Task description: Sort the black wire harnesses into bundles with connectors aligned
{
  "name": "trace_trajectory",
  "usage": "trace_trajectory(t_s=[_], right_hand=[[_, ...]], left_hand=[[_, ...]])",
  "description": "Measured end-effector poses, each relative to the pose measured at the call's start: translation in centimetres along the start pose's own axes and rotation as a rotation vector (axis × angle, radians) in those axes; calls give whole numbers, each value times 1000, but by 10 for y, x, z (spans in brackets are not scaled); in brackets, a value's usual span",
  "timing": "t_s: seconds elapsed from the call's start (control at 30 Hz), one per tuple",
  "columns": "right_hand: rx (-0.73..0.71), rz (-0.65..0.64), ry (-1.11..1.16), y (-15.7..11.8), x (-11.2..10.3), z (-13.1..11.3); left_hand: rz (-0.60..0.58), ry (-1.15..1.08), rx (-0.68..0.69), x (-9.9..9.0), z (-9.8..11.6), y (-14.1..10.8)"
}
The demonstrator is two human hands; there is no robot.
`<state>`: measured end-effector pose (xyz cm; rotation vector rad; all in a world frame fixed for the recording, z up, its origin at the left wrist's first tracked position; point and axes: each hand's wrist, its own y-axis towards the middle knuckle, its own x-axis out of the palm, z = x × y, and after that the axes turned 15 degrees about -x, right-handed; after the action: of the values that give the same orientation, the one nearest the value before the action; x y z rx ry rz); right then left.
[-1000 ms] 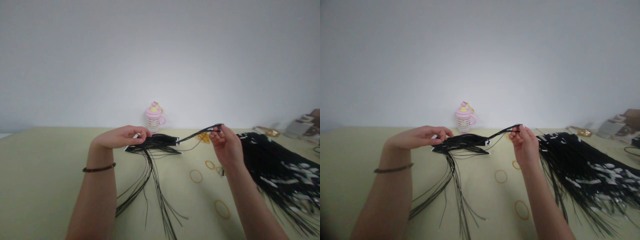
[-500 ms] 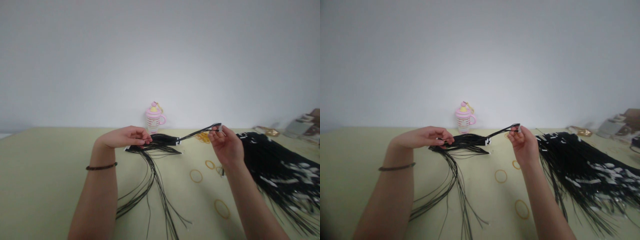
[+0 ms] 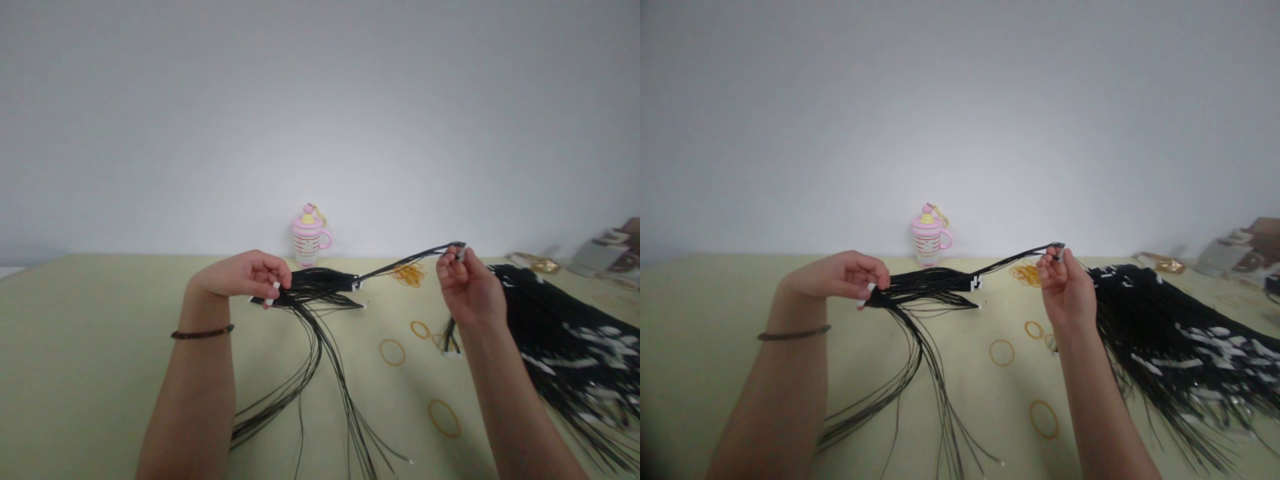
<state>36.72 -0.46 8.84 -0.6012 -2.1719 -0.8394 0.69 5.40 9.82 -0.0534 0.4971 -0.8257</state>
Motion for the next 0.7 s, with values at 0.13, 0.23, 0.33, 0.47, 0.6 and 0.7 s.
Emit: trace_trajectory(t_s=[0.13,0.23,0.33,0.47,0.6,0.7], right_hand=[[-5,24,4,0,0,1],[-3,25,1,-3,4,3],[-10,-35,-32,-9,7,5],[-29,-128,-104,-17,10,10],[-4,-186,-163,-23,11,14],[48,-259,-205,-29,13,18]], left_hand=[[20,-121,25,2,1,-5],[106,-85,59,5,6,-3],[242,44,178,9,14,6],[326,14,269,20,25,22],[351,-76,208,34,34,39],[374,-84,207,48,40,52]])
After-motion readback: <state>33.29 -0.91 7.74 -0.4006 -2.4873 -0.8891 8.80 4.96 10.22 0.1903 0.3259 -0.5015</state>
